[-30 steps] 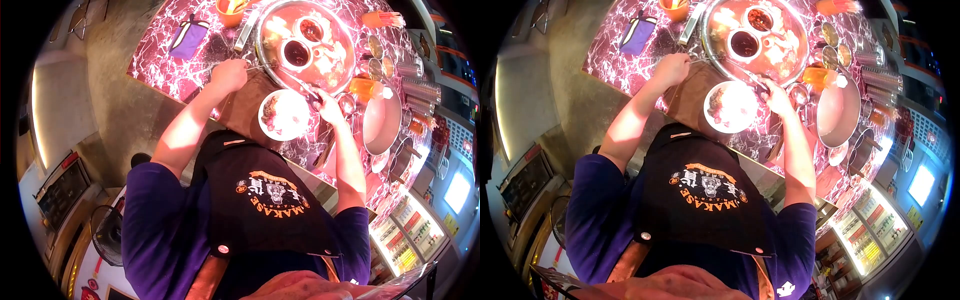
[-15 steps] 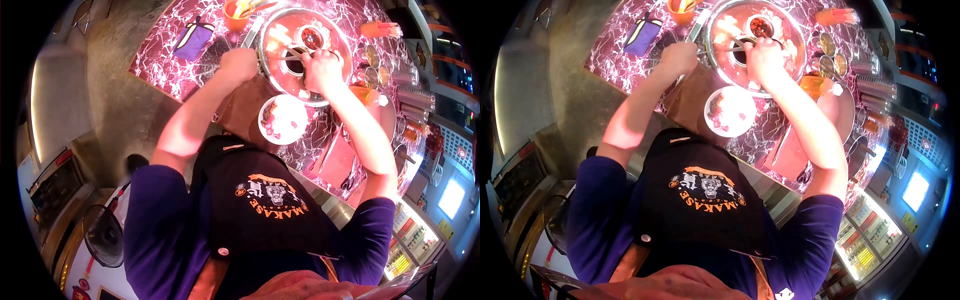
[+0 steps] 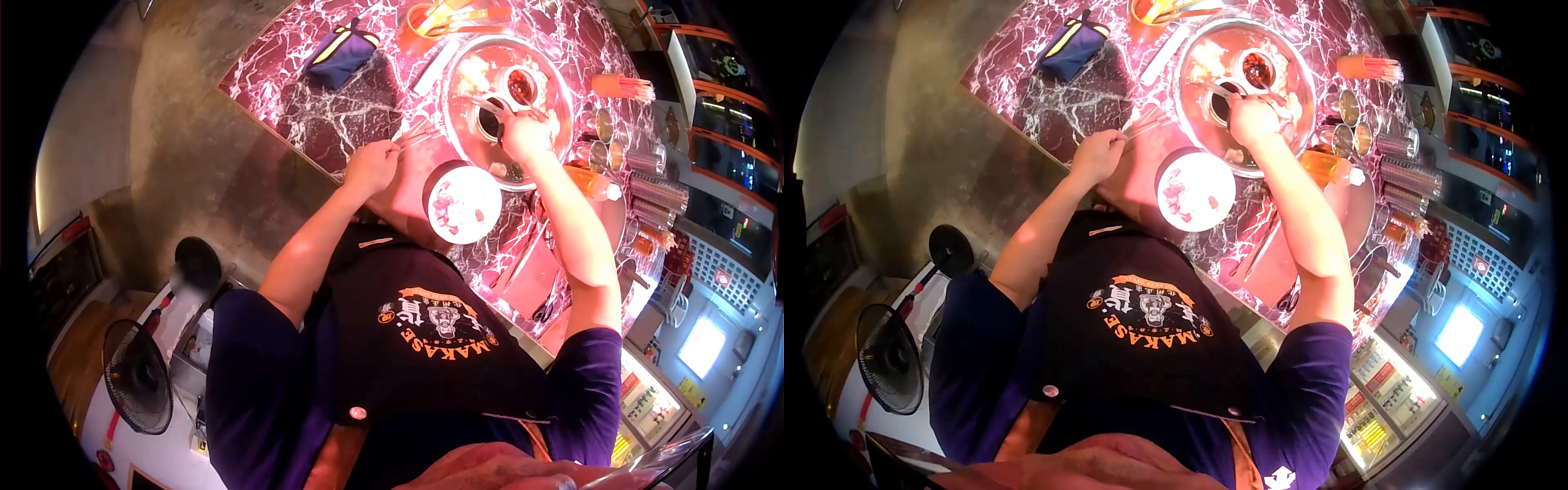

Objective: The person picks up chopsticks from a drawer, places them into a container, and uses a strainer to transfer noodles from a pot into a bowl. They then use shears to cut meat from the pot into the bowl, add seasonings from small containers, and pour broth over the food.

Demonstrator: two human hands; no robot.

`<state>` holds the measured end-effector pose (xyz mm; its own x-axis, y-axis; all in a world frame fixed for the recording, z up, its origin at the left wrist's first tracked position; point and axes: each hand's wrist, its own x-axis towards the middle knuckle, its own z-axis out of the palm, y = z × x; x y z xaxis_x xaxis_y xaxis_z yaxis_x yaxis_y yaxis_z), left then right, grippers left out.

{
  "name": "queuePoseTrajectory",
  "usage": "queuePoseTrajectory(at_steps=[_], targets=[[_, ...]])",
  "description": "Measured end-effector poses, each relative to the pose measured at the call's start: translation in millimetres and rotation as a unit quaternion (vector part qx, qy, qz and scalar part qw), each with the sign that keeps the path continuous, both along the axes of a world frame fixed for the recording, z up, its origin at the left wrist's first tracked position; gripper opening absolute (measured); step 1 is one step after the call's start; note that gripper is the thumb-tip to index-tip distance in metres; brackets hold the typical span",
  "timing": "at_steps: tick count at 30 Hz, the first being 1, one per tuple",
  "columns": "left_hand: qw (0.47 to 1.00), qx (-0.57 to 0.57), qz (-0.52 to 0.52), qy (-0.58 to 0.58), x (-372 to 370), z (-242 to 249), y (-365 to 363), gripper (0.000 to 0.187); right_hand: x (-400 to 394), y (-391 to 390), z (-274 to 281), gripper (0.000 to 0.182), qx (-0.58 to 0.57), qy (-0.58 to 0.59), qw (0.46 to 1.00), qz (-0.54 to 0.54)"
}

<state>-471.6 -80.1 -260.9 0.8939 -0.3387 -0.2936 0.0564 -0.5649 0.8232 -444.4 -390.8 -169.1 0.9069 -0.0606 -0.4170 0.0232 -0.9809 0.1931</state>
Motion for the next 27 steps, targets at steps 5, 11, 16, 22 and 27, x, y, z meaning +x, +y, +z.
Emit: queuePoseTrajectory(at_steps=[5,11,16,22,27], targets=[[0.998,-0.051,0.022,-0.006,14,-4,-8,0.022,-41,-29,28,0.042,0.200,-0.026,0.974,-0.099],[0.998,-0.063,-0.025,-0.010,31,-21,-24,0.021,-99,-40,36,0.053,0.259,0.014,0.953,-0.159],[0.998,-0.034,-0.057,-0.021,29,-19,-34,0.021,-125,-48,24,0.057,0.284,0.016,0.942,-0.180],[0.997,0.001,-0.075,-0.008,26,-17,-43,0.022,-138,-47,15,0.057,0.284,-0.017,0.948,-0.144],[0.993,0.023,-0.103,-0.050,27,-3,-43,0.024,-136,-47,25,0.056,0.305,0.002,0.938,-0.162]])
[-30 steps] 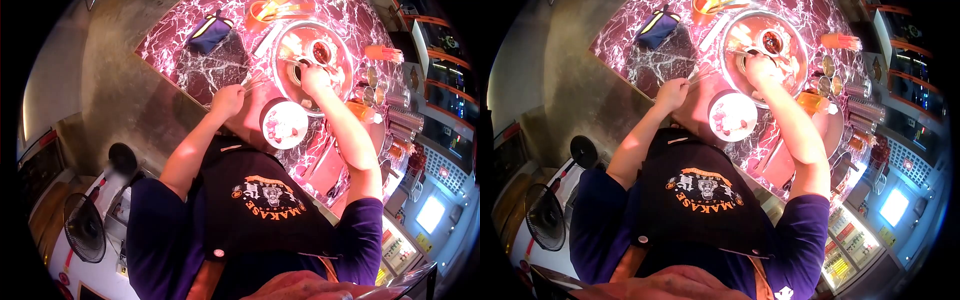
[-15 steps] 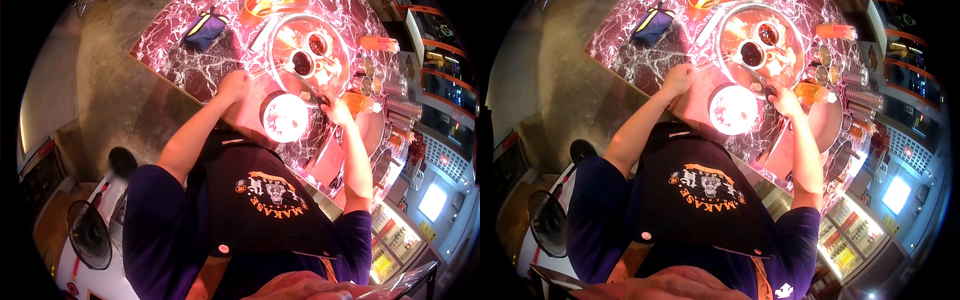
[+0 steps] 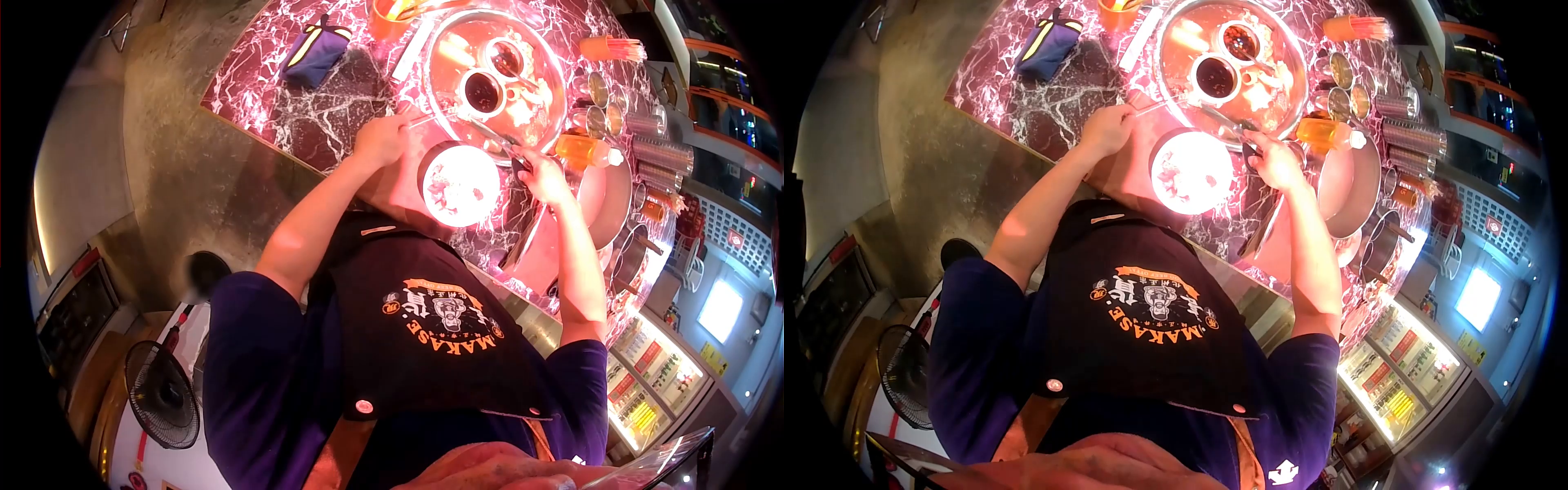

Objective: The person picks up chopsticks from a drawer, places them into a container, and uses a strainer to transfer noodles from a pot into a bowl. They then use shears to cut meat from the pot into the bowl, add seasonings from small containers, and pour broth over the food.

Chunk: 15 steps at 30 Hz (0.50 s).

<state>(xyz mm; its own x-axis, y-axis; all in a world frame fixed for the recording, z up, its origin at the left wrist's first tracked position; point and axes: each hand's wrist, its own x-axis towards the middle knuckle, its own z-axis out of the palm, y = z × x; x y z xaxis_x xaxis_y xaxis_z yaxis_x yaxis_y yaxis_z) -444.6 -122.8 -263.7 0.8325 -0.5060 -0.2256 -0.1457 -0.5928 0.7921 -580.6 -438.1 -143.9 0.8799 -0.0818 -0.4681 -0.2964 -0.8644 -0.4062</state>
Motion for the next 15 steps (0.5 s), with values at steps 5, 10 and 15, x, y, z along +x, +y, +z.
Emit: queuePoseTrajectory(at_steps=[5,10,15], targets=[[0.999,-0.028,0.029,0.013,5,-4,6,0.025,-11,-12,-9,0.056,-0.033,-0.012,0.999,0.011],[0.996,0.056,0.023,0.067,13,-3,-15,0.023,-21,-12,-23,0.058,-0.086,-0.011,0.996,0.024],[0.994,0.024,0.048,0.093,3,-24,-29,0.024,-30,-6,-20,0.057,-0.110,-0.060,0.990,0.065]])
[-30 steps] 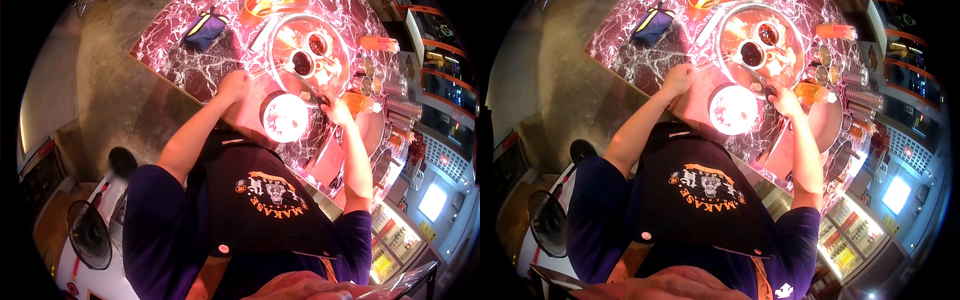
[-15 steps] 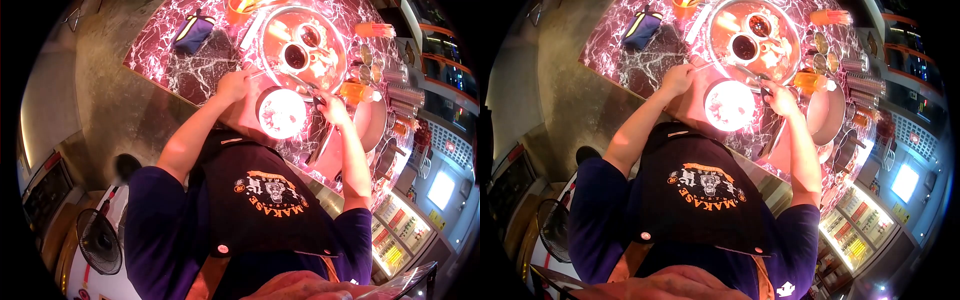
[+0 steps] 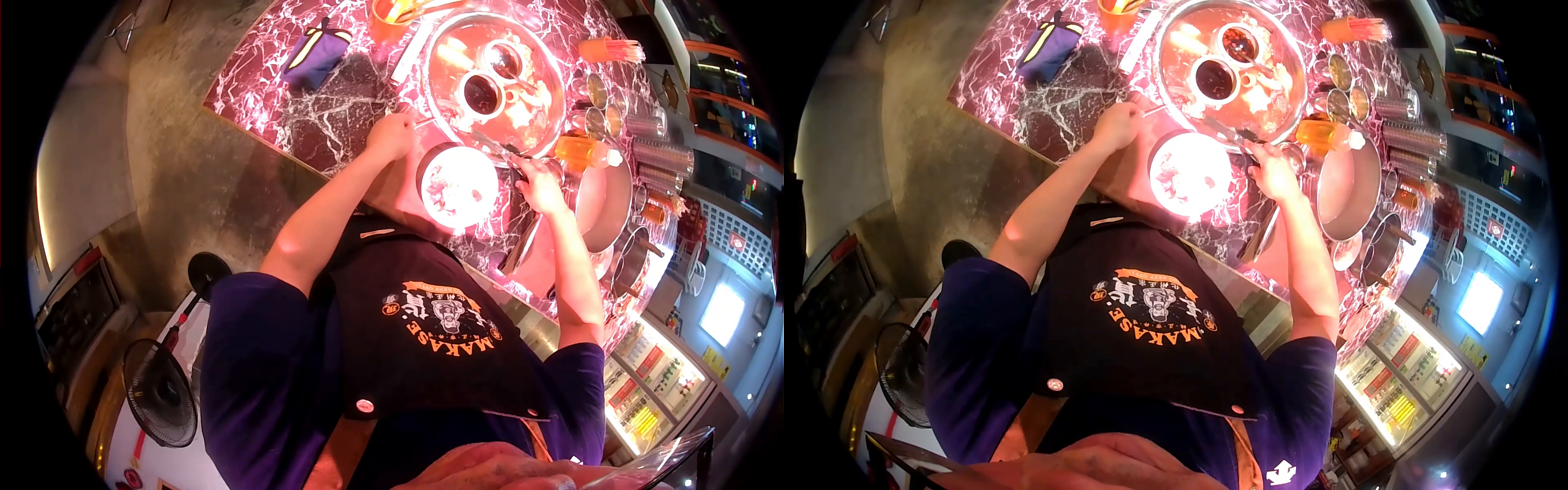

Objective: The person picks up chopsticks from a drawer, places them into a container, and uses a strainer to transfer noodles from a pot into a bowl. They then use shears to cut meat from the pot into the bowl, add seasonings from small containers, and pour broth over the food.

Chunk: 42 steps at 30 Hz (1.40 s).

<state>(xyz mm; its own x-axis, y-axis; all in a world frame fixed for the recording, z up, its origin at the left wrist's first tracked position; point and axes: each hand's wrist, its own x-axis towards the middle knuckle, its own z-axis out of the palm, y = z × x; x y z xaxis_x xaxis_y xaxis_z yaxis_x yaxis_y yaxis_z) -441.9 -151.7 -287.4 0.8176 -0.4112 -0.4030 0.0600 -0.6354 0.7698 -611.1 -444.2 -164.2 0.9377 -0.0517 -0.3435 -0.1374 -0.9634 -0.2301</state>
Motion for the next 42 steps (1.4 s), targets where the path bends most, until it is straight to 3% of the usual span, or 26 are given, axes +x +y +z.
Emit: queuePoseTrajectory(at_steps=[3,4,7,8,9,12,15,31,36,42], targets=[[0.995,-0.082,0.008,-0.057,-20,-12,12,0.023,-2,0,22,0.058,0.088,0.059,0.991,-0.084],[0.995,-0.082,0.007,-0.057,-25,-13,15,0.023,-2,-1,33,0.058,0.069,0.091,0.988,-0.107],[0.990,-0.138,0.020,-0.033,-34,-15,18,0.023,-17,-9,50,0.056,0.126,0.067,0.978,-0.155],[0.989,-0.143,0.020,-0.035,-36,-16,18,0.023,-21,-10,48,0.057,0.193,0.019,0.969,-0.155],[0.988,-0.147,0.020,-0.036,-36,-17,17,0.023,-20,-11,46,0.057,0.193,0.020,0.969,-0.153],[0.987,-0.146,0.006,-0.073,-39,-10,16,0.024,-3,16,52,0.058,0.029,0.037,0.990,-0.131],[0.986,-0.162,-0.016,-0.047,-38,-4,17,0.024,13,27,33,0.059,0.000,0.042,0.992,-0.117],[0.985,-0.166,-0.023,-0.050,-47,-3,31,0.025,6,11,4,0.056,0.102,0.027,0.989,-0.103],[0.991,-0.122,0.036,-0.029,-49,7,36,0.027,7,13,3,0.054,0.123,0.061,0.979,-0.152],[0.995,-0.080,0.001,-0.065,-49,11,17,0.025,6,12,-3,0.054,0.109,0.029,0.985,-0.133]])
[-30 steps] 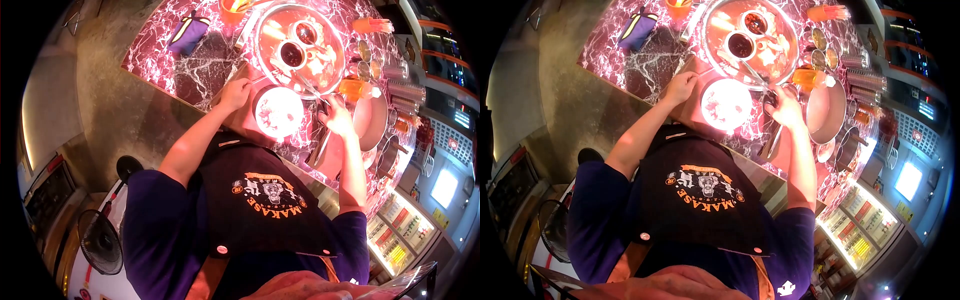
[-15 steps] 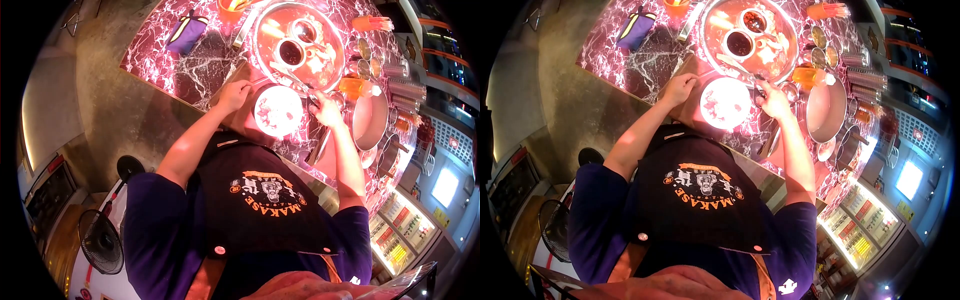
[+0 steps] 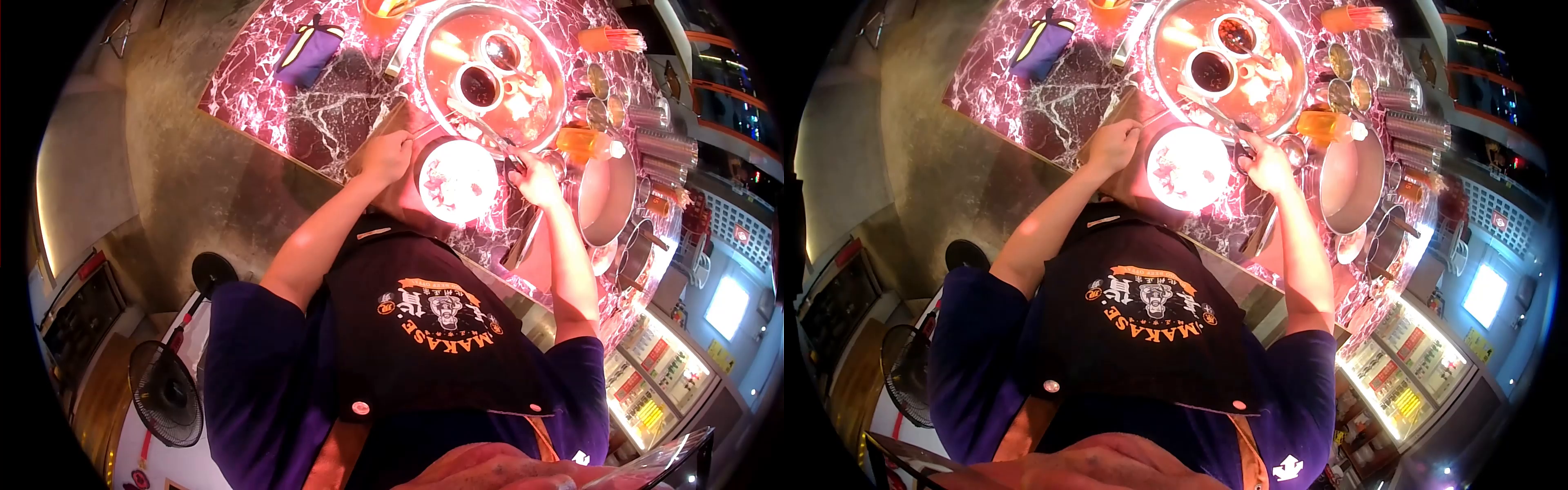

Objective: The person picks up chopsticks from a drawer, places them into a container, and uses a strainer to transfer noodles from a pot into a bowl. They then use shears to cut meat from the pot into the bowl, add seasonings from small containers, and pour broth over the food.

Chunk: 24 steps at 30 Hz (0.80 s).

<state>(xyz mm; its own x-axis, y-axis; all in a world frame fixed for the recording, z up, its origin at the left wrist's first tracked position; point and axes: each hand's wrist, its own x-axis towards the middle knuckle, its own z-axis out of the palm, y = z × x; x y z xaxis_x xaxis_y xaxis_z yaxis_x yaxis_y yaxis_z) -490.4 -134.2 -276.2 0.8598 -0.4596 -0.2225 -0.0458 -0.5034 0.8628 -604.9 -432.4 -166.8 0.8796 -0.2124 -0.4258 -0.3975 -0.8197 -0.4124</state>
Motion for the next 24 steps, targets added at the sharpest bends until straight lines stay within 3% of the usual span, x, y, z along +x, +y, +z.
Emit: queuePoseTrajectory(at_steps=[7,10,12,21,23,24], targets=[[0.995,0.090,-0.017,-0.030,2,-2,-10,0.025,1,14,4,0.057,-0.057,-0.014,0.997,0.040],[1.000,0.010,0.004,-0.011,0,-10,-17,0.024,2,14,5,0.056,-0.078,-0.015,0.996,0.047],[0.989,-0.135,0.048,0.027,-7,-33,-21,0.024,0,8,0,0.056,-0.073,-0.024,0.995,0.068],[0.976,-0.188,0.036,0.105,-8,-40,-12,0.023,7,-6,27,0.055,-0.042,-0.038,0.992,0.113],[0.975,-0.191,0.037,0.105,-11,-48,-11,0.023,12,4,49,0.059,-0.120,0.054,0.990,0.055],[0.975,-0.195,0.037,0.103,-11,-51,-11,0.023,11,1,44,0.061,-0.142,0.042,0.986,0.077]])
